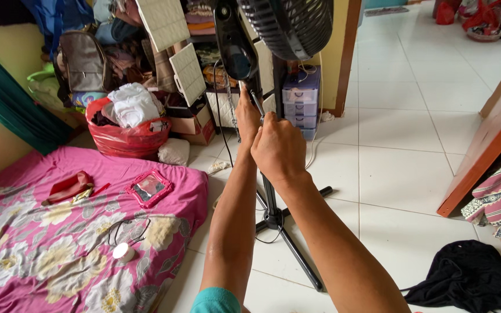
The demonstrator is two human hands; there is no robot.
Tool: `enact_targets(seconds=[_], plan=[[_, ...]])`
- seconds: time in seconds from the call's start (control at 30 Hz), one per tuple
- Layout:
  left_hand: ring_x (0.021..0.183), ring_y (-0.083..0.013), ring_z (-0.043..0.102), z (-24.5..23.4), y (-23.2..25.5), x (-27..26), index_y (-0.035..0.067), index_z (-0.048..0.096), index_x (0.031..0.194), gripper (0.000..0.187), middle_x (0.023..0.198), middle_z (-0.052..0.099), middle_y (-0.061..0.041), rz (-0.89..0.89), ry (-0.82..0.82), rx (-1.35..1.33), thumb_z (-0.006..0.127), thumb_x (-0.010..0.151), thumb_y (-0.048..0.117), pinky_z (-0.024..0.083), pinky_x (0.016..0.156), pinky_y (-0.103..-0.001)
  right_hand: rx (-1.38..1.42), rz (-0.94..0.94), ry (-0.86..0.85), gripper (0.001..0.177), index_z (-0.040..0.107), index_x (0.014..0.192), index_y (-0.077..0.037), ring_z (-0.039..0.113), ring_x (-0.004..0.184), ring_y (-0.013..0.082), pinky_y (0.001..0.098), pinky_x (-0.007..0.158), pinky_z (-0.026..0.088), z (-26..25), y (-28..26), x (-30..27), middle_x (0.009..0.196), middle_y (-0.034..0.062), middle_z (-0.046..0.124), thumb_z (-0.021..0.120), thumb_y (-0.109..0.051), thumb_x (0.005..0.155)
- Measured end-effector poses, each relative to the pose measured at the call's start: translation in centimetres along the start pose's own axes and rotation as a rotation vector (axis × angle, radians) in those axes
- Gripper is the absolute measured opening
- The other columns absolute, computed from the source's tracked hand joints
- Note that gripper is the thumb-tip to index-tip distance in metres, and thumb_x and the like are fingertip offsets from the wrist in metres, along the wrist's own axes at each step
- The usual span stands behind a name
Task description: The person uses a screwdriver to tighten screws on the neck and base of a standing electric fan. They wipe the fan cage with a cloth and then move to a second fan to tighten its base screws.
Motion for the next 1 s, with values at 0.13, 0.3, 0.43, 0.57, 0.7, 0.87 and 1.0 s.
enact_targets(seconds=[0.13,0.3,0.43,0.57,0.7,0.87,1.0], plan=[[0.096,-0.0442,0.067,0.3,-1.0,-0.3,-0.002,0.042,0.148,0.064,0.112,0.068,-0.027,0.081,-0.019,-0.018,0.064,0.088,0.001,0.052,0.080,-0.051,-0.034,0.007,-0.040,0.015,0.063,0.089,0.005,0.072,0.071,0.0439,0.0491,0.059,0.060,0.7,0.3,0.5,0.076,0.0273,0.069,0.064,-0.010,0.089],[0.092,-0.0449,0.065,0.2,-1.1,0.6,-0.003,0.046,0.136,0.058,0.103,0.066,-0.028,0.129,-0.044,-0.118,0.076,0.087,0.008,0.052,0.078,-0.050,-0.307,-0.214,-0.107,0.020,0.066,0.099,0.010,0.074,0.062,0.0346,0.0377,0.048,0.061,1.9,-0.9,-0.4,0.091,0.0270,0.067,0.061,-0.006,0.087],[0.096,-0.0469,0.063,0.8,-0.2,0.6,-0.004,0.044,0.136,0.060,0.107,0.065,-0.028,0.173,-0.033,-0.179,0.075,0.086,0.006,0.052,0.080,-0.048,-0.655,-0.450,0.012,0.022,0.068,0.097,0.011,0.075,0.066,0.0252,0.0299,0.049,0.061,2.4,-2.4,-1.4,0.088,0.0233,0.069,0.062,-0.007,0.085],[0.099,-0.0438,0.063,0.7,0.7,-0.6,-0.001,0.045,0.139,0.051,0.112,0.066,-0.025,0.192,0.009,-0.227,0.069,0.094,0.001,0.054,0.086,-0.046,-0.538,-0.302,-0.073,0.021,0.068,0.096,0.010,0.075,0.062,0.0278,0.0335,0.049,0.062,3.0,-2.1,-0.2,0.079,0.0239,0.071,0.064,-0.007,0.083],[0.100,-0.0428,0.062,-0.1,1.6,-1.8,-0.005,0.035,0.148,0.068,0.115,0.063,-0.027,0.249,0.028,-0.241,0.071,0.090,0.001,0.051,0.087,-0.046,-0.349,-0.116,-0.136,0.014,0.069,0.089,0.006,0.076,0.065,0.0323,0.0378,0.053,0.062,3.2,-2.5,1.0,0.076,0.0274,0.071,0.063,-0.007,0.088],[0.099,-0.0392,0.065,-0.2,1.4,-1.7,-0.004,0.036,0.149,0.064,0.114,0.065,-0.025,0.207,0.010,-0.263,0.067,0.093,0.001,0.053,0.086,-0.044,-0.198,-0.044,-0.113,0.016,0.067,0.093,0.007,0.075,0.064,0.0387,0.0440,0.052,0.061,1.9,-2.9,0.9,0.070,0.0279,0.070,0.062,-0.007,0.091],[0.097,-0.0452,0.067,0.8,0.9,-0.5,-0.003,0.041,0.144,0.064,0.111,0.067,-0.028,0.160,0.023,-0.221,0.072,0.088,0.003,0.054,0.081,-0.048,-0.160,0.014,-0.060,0.016,0.067,0.085,0.004,0.073,0.064,0.0418,0.0479,0.055,0.060,0.5,-2.0,0.3,0.068,0.0263,0.069,0.064,-0.011,0.090]])
Point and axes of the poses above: each hand's wrist, its own x-axis towards the middle knuckle, its own z-axis out of the palm, y = z × x, the point moved 8 cm from there along x, towards the middle knuckle
